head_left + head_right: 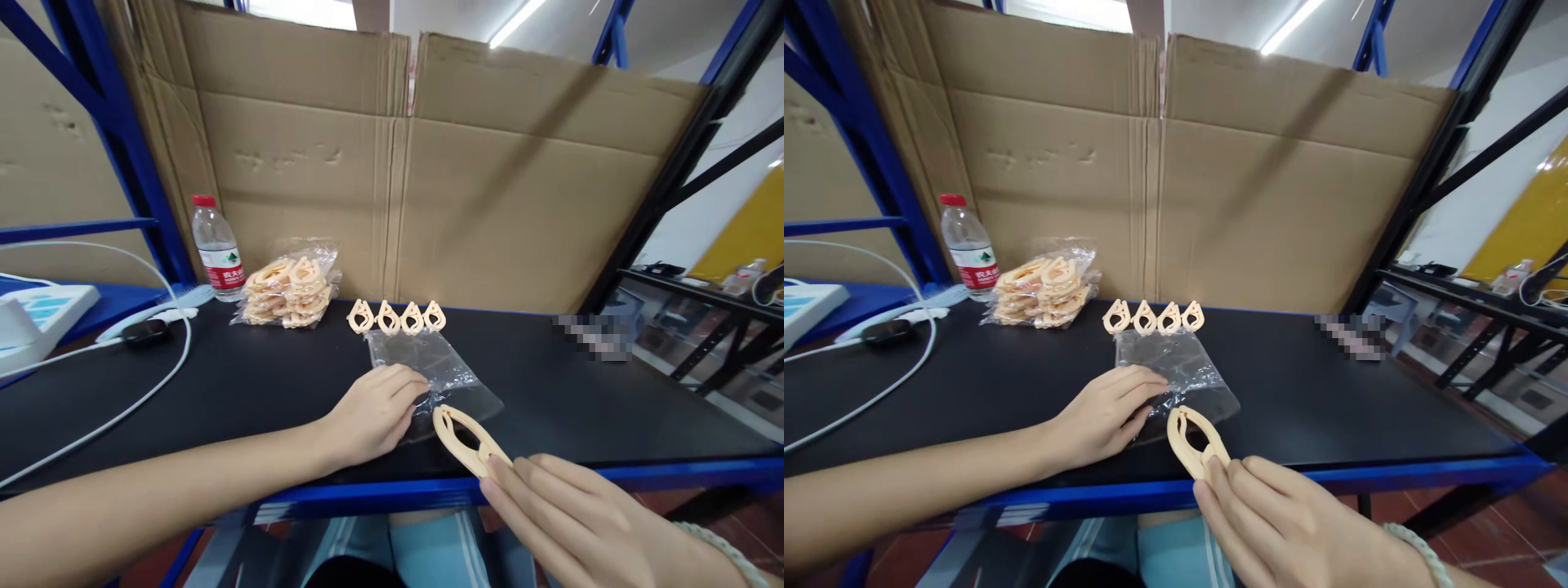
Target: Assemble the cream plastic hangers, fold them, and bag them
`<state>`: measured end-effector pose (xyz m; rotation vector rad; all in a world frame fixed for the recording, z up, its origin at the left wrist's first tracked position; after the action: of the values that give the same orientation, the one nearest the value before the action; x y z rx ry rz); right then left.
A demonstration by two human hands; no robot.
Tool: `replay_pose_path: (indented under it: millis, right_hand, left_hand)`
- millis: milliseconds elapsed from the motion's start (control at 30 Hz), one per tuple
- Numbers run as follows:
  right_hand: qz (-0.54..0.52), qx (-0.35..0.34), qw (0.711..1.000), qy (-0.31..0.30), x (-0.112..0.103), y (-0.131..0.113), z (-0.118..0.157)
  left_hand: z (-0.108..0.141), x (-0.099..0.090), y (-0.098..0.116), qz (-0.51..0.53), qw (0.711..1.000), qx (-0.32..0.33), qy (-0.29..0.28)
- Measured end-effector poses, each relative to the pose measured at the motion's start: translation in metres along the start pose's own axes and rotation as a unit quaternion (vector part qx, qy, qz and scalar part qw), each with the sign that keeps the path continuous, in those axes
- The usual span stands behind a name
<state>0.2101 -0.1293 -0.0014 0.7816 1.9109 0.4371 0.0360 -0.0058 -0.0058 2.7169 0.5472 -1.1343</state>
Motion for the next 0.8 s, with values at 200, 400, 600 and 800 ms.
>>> replay_pose_path:
  millis: [200,400,600,800]
  right_hand:
    - [0.044,0.016,0.998,0.048,-0.007,0.009,-0.025]
    - [0.095,-0.022,0.994,0.044,0.031,0.026,-0.064]
    - [0.084,-0.068,0.994,0.006,0.025,0.008,-0.092]
    - [0.1,-0.067,0.993,-0.006,0.034,0.011,-0.102]
  left_hand:
    - [-0.001,-0.002,0.003,0.007,1.0,0.014,0.001]
    - [0.0,-0.002,0.001,0.01,1.0,0.004,0.012]
    - [0.0,-0.001,-0.002,0.011,1.0,-0.007,0.008]
    - [0.0,-0.001,-0.005,0.037,0.999,-0.027,-0.007]
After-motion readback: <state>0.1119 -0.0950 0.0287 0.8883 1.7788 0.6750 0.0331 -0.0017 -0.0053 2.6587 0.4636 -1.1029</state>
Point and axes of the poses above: each hand's wrist, its own z-axis away from the middle knuckle, its own x-axis out of the palm, y = z × x, the point moved 5 cm from there along -z, towards the middle knuckle, and after that the axes turned 9 degrees about y, right-handed, at the moved point
